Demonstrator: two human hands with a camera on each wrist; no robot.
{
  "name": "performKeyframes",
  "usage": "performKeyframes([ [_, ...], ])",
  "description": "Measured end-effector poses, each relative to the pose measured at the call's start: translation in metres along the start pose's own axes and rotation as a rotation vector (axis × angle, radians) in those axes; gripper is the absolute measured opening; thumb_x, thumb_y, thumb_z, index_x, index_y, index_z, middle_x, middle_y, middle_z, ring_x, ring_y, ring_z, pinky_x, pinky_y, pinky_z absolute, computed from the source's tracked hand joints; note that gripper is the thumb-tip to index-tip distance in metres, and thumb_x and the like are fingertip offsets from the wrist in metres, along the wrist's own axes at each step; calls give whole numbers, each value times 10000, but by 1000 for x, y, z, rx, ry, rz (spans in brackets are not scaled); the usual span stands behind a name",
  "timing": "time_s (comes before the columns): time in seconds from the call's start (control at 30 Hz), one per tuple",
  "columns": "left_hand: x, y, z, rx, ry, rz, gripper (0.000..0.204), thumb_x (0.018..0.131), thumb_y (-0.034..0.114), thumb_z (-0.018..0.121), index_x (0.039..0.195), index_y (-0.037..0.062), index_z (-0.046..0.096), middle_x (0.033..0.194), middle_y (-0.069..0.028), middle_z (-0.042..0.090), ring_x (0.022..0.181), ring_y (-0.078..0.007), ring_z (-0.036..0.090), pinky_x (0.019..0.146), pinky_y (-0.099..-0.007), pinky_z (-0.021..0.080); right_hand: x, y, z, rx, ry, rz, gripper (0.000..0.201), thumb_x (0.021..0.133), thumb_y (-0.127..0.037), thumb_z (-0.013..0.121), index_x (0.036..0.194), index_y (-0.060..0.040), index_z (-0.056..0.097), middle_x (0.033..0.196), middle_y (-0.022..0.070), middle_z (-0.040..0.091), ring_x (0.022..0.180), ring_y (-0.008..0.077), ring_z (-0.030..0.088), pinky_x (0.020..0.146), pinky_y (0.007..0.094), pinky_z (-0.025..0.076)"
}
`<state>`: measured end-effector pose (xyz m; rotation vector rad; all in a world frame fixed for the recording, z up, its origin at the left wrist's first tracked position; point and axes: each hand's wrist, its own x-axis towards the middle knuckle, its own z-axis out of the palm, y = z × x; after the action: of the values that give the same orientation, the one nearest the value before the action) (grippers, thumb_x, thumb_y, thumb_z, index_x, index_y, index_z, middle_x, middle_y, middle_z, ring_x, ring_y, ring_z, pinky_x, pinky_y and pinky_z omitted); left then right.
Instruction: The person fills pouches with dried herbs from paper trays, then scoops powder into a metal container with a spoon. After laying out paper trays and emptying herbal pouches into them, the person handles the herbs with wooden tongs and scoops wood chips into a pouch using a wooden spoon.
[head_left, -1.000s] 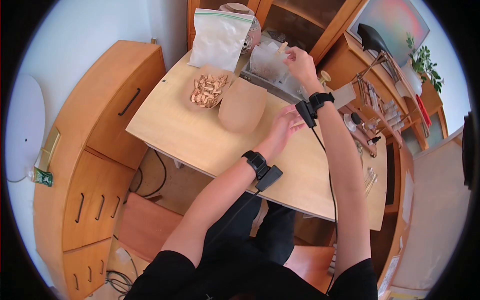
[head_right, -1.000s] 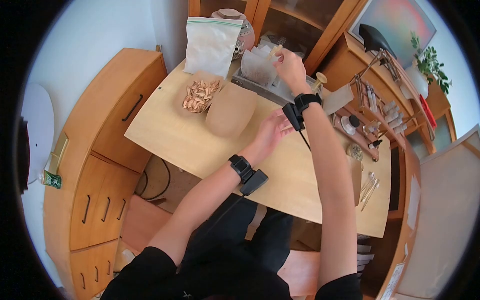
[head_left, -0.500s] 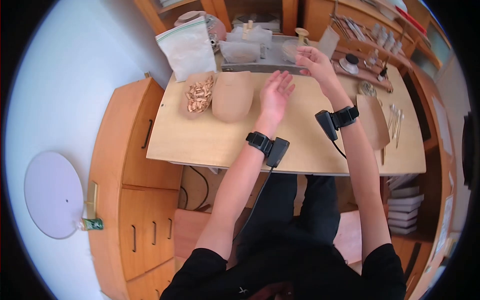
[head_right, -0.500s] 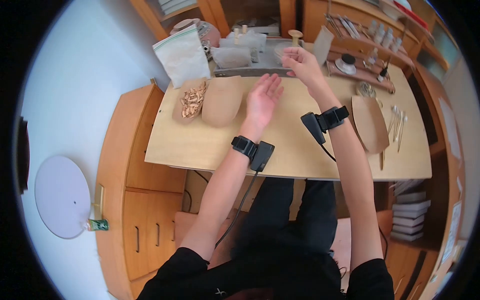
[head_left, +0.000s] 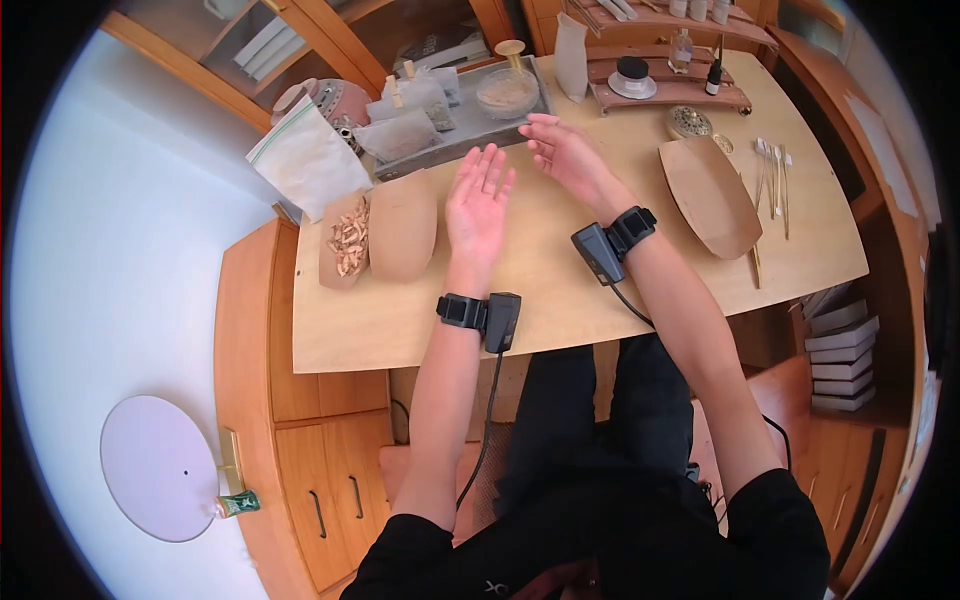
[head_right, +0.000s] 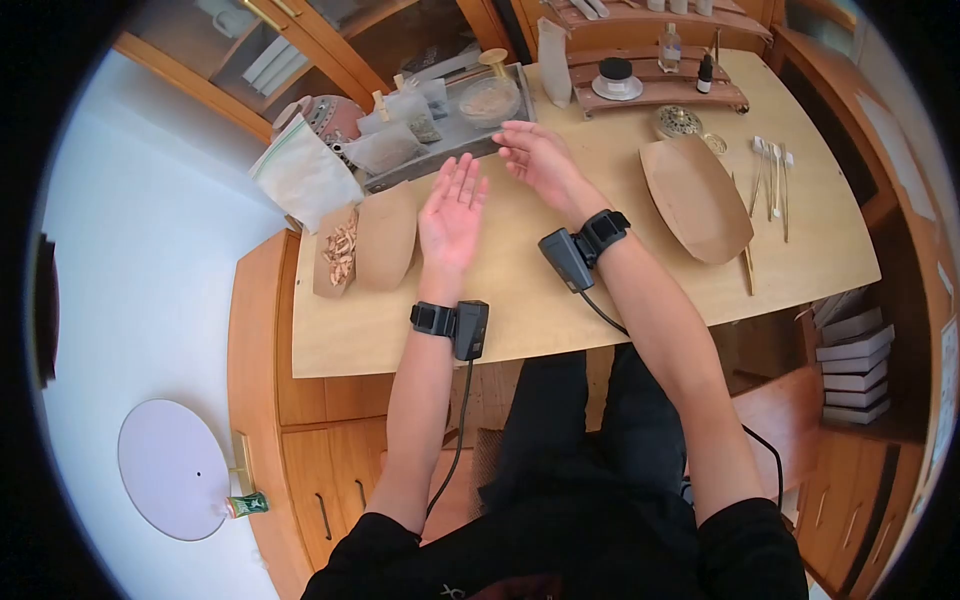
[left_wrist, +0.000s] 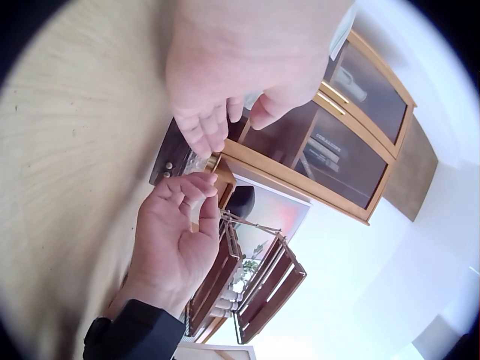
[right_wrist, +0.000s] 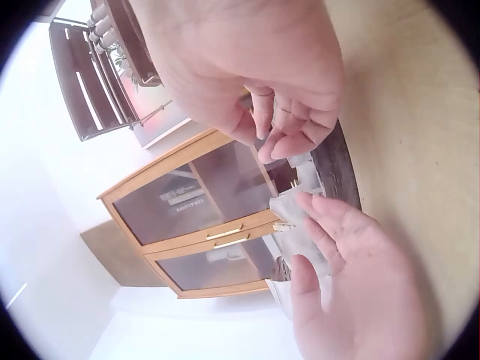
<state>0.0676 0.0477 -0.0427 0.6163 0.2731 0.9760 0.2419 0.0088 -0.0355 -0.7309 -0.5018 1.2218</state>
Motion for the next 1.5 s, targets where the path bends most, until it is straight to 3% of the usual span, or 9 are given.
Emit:
performKeyframes([
  [0.33, -1, 2, -4, 35, -29, -13, 495, 944, 134, 550, 1396, 12, 388, 1435, -158, 445, 1347, -268, 412, 1125, -443, 338, -1, 6, -3, 54, 83, 28, 257, 929, -100, 572, 1181, -59, 532, 995, 30, 669, 766, 85, 613, 670, 245, 500],
  [0.5, 2, 4, -3, 70, -10, -19, 469, 978, 151, 502, 1407, 2, 385, 1470, -147, 411, 1375, -256, 382, 1160, -422, 306, -7, -1, 4, 93, 36, 63, 222, 937, -119, 571, 1149, -70, 531, 982, 21, 662, 773, 79, 607, 672, 231, 498],
  [0.8, 3, 5, -8, 58, -37, -11, 482, 964, 161, 529, 1400, 13, 384, 1445, -158, 434, 1346, -268, 415, 1130, -437, 343, -9, 1, 0, 139, 33, 32, 224, 942, -118, 544, 1157, -54, 528, 981, 36, 655, 753, 91, 598, 666, 243, 495],
  [1.13, -2, 4, -2, 78, -56, -10, 476, 973, 154, 502, 1412, 13, 385, 1473, -146, 410, 1374, -257, 380, 1148, -413, 317, -11, -1, -5, 174, 15, 47, 235, 947, -123, 532, 1172, -55, 523, 973, 31, 659, 752, 89, 599, 663, 241, 492],
  [1.5, 0, 4, 5, 43, -47, -51, 454, 975, 144, 503, 1398, 22, 392, 1457, -141, 422, 1362, -252, 390, 1141, -418, 326, -12, -5, -4, 122, 36, 49, 181, 949, -153, 531, 1108, -77, 572, 963, 12, 657, 755, 68, 586, 660, 219, 474],
])
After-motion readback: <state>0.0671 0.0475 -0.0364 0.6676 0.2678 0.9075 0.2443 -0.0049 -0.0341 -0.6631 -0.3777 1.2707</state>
